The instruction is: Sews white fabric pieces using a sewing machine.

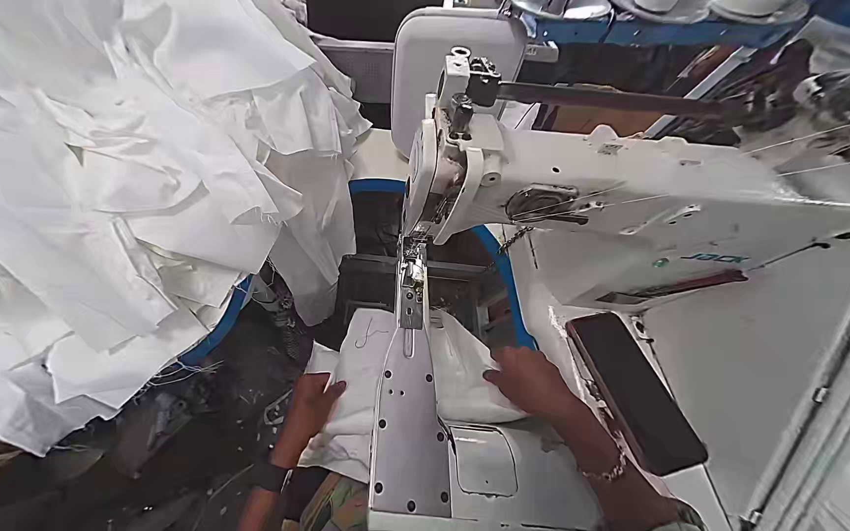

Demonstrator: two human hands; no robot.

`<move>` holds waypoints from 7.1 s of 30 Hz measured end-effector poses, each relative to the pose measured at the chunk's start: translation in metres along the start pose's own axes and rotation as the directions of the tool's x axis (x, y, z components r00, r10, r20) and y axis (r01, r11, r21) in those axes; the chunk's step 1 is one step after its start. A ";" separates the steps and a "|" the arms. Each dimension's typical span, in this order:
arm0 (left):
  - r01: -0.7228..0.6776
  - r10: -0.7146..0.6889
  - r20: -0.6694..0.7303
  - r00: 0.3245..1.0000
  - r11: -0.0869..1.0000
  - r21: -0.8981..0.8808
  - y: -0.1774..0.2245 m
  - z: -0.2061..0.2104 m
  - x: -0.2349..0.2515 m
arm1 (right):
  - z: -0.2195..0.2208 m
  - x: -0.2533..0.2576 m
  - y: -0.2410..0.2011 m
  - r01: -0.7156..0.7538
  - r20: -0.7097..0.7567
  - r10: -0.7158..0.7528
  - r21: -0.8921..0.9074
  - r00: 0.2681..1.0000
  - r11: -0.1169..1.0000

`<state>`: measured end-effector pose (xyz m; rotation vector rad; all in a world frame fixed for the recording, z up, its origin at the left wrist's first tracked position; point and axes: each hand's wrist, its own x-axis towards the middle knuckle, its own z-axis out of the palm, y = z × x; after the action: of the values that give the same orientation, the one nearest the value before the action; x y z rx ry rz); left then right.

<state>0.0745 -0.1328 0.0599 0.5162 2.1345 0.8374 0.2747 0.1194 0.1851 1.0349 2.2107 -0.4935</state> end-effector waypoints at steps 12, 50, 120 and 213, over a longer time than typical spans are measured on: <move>-0.479 0.542 0.018 0.840 0.757 -0.444 0.124 -0.014 -0.013 | 0.048 -0.012 -0.070 0.521 -0.793 -0.608 -0.508 0.027 0.686; -0.823 0.826 -0.173 0.537 0.558 0.109 0.137 0.011 0.012 | -0.006 0.036 -0.063 0.851 -0.659 -0.539 0.387 0.524 0.354; -0.550 0.545 0.127 0.829 0.835 0.008 0.118 -0.015 -0.047 | -0.004 -0.080 -0.074 0.500 -0.147 -0.523 -0.169 0.839 0.850; -0.713 0.742 -0.002 0.670 0.642 -0.282 0.107 0.000 -0.012 | 0.022 -0.063 -0.116 0.265 -0.621 -0.547 -0.492 0.561 0.829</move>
<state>0.0914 -0.0644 0.1417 1.3039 1.6311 1.4672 0.2229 0.0009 0.2199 0.5297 3.1690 0.2213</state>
